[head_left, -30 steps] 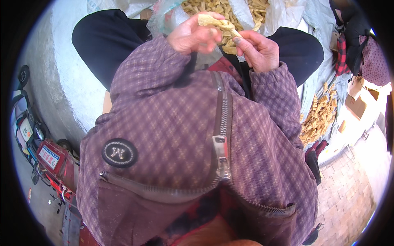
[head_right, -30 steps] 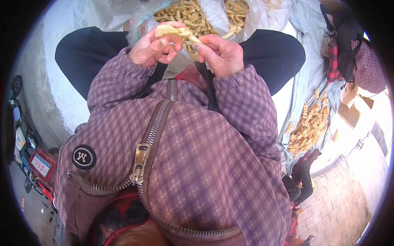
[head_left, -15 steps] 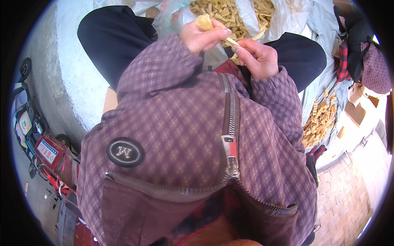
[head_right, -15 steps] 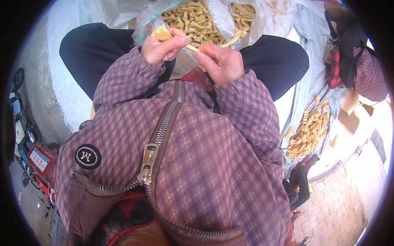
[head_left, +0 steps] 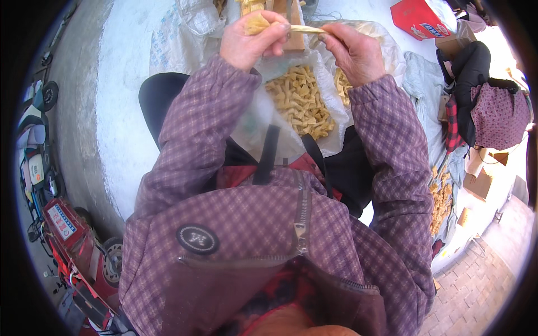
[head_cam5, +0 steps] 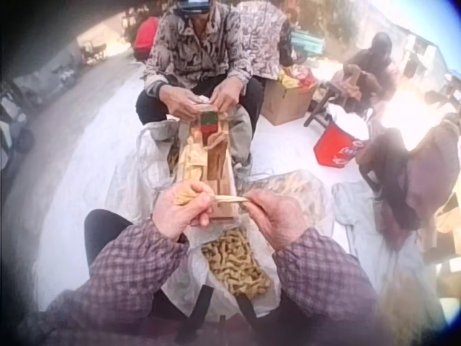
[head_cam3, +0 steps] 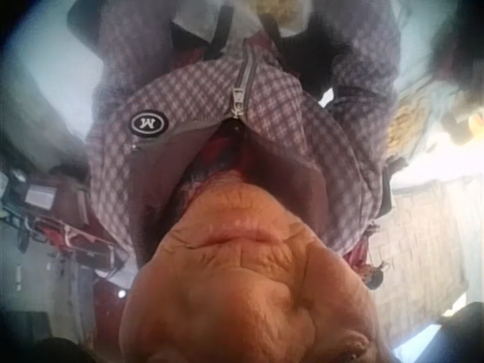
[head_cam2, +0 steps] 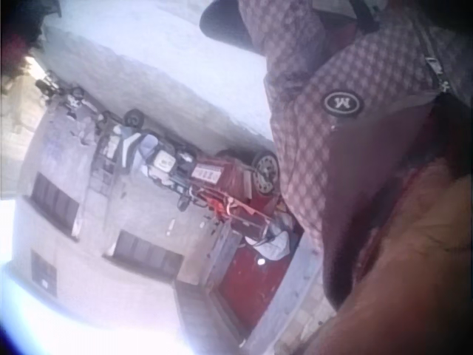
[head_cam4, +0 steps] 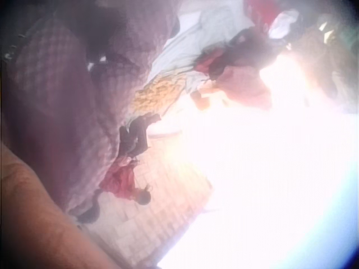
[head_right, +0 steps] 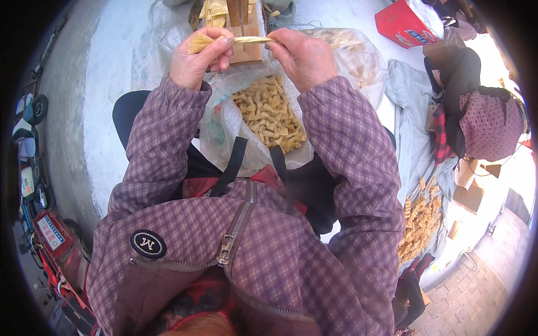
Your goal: The person sits cross-legged on the ground and repeatedly picks up dried vegetable strips from a plastic bag, separates them by hand, and places them into a pile. The task continues throughout the clip with no visible change in the final state of the pile.
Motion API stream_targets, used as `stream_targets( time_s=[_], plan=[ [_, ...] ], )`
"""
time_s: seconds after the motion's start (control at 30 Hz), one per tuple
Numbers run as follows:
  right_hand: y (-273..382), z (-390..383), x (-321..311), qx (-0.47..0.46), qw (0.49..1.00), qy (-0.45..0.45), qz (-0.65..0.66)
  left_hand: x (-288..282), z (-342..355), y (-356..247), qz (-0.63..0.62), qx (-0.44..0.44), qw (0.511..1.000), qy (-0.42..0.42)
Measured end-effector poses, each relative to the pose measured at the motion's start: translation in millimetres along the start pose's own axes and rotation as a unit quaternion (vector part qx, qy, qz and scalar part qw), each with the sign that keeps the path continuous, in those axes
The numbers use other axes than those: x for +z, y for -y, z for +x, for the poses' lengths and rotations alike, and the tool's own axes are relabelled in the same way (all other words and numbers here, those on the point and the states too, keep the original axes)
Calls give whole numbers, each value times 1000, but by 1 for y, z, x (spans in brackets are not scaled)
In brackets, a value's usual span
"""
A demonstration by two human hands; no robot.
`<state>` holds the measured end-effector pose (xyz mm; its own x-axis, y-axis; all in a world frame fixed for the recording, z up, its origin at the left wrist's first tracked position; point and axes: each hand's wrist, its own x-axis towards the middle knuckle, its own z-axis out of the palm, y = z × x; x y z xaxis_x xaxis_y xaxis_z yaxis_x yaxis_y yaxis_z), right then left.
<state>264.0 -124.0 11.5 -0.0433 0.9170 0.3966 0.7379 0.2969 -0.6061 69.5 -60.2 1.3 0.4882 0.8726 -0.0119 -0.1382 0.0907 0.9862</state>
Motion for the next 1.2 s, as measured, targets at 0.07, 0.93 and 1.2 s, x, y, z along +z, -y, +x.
stream_targets(
  time_s=[0.07,0.93,1.2],
  plan=[
    [-1,33,2,-40,998,-10,-47,-15,26,-7,8,44,999,-16],
    [44,-122,19,262,850,-48,454,61,-65,78,-251,-291,902,195],
    [38,-136,41,149,975,-95,136,62,-69,94,-16,-355,906,229]
  ],
)
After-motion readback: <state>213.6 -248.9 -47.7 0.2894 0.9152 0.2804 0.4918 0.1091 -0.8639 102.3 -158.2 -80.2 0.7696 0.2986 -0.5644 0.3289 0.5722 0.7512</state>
